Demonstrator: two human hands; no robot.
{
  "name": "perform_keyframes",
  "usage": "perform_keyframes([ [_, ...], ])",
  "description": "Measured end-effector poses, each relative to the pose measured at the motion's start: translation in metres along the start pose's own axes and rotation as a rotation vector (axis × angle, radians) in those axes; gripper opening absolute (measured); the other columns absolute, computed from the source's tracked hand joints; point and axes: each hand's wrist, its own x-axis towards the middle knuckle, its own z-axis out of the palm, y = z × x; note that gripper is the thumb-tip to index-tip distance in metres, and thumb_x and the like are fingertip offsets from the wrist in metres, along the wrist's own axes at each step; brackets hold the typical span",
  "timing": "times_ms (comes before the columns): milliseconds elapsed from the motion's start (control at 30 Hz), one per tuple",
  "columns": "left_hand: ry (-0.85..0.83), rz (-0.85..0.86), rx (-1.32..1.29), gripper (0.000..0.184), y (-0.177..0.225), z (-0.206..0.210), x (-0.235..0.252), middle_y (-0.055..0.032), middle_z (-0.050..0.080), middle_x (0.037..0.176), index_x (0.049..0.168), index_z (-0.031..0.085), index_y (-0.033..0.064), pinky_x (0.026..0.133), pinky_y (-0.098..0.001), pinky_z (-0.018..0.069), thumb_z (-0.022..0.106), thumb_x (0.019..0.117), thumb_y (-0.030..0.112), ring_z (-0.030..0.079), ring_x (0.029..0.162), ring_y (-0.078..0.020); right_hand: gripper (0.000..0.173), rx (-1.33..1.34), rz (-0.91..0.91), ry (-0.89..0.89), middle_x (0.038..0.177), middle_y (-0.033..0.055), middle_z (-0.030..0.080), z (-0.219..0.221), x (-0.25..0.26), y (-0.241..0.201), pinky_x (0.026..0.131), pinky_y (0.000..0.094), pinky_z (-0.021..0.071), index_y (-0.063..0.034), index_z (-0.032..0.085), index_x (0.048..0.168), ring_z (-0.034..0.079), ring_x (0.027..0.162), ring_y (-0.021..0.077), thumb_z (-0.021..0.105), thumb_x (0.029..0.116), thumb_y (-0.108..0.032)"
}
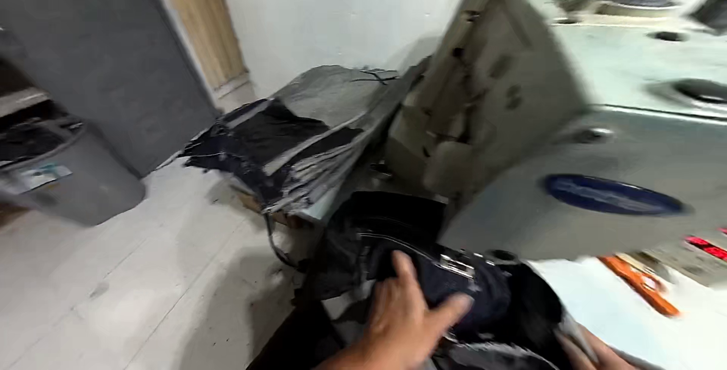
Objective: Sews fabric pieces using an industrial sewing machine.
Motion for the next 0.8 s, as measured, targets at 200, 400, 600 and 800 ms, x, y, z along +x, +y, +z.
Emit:
perform_keyframes([
  [200,0.085,0.181,-0.219,0.046,-0.023,-0.024,0.019,-0.0039,0.059,0.084,0.123,0.045,-0.0094,0.06,-0.0294,0.0529,0.069,0.0881,0.009,0.059,0.067,-0.0064,0.022,0.167,-0.05,0.052,0.074,0.0017,0.063,-0.005,0.016,-0.009,0.068,0.0279,0.05,0.0016,0.068,0.088,0.058,0.07,0.0039,0.054,0.0959,-0.013],
  [400,0.207,0.563,0.416,0.031,-0.083,-0.083,0.078,-0.0204,0.074,0.095,0.125,0.066,-0.0038,0.068,-0.0573,0.0593,0.059,0.1009,0.015,0.073,0.074,-0.0357,0.02,0.128,-0.072,-0.026,0.077,0.0017,0.067,0.015,0.044,-0.03,0.069,0.0328,0.053,-0.001,0.072,0.091,0.062,0.071,0.0068,0.056,0.0941,-0.013],
  [600,0.208,0.57,0.532,0.029,-0.046,-0.064,0.092,-0.0169,0.073,0.083,0.123,0.073,0.0104,0.067,-0.0578,0.0578,0.063,0.0967,0.005,0.072,0.073,-0.0382,0.019,0.102,-0.047,0.094,0.067,-0.0122,0.059,0.011,0.076,-0.005,0.06,0.0164,0.0459,-0.0065,0.067,0.08,0.054,0.061,-0.0098,0.057,0.0918,-0.018],
  [800,0.223,0.542,0.529,0.026,-0.058,-0.073,0.096,-0.0189,0.072,0.079,0.12,0.073,0.0078,0.067,-0.0634,0.0551,0.06,0.0969,0.006,0.072,0.073,-0.0419,0.015,0.08,-0.121,0.073,0.067,-0.0135,0.06,0.007,0.076,-0.038,0.059,0.0152,0.0467,-0.0123,0.069,0.081,0.054,0.061,-0.0102,0.058,0.0899,-0.018],
])
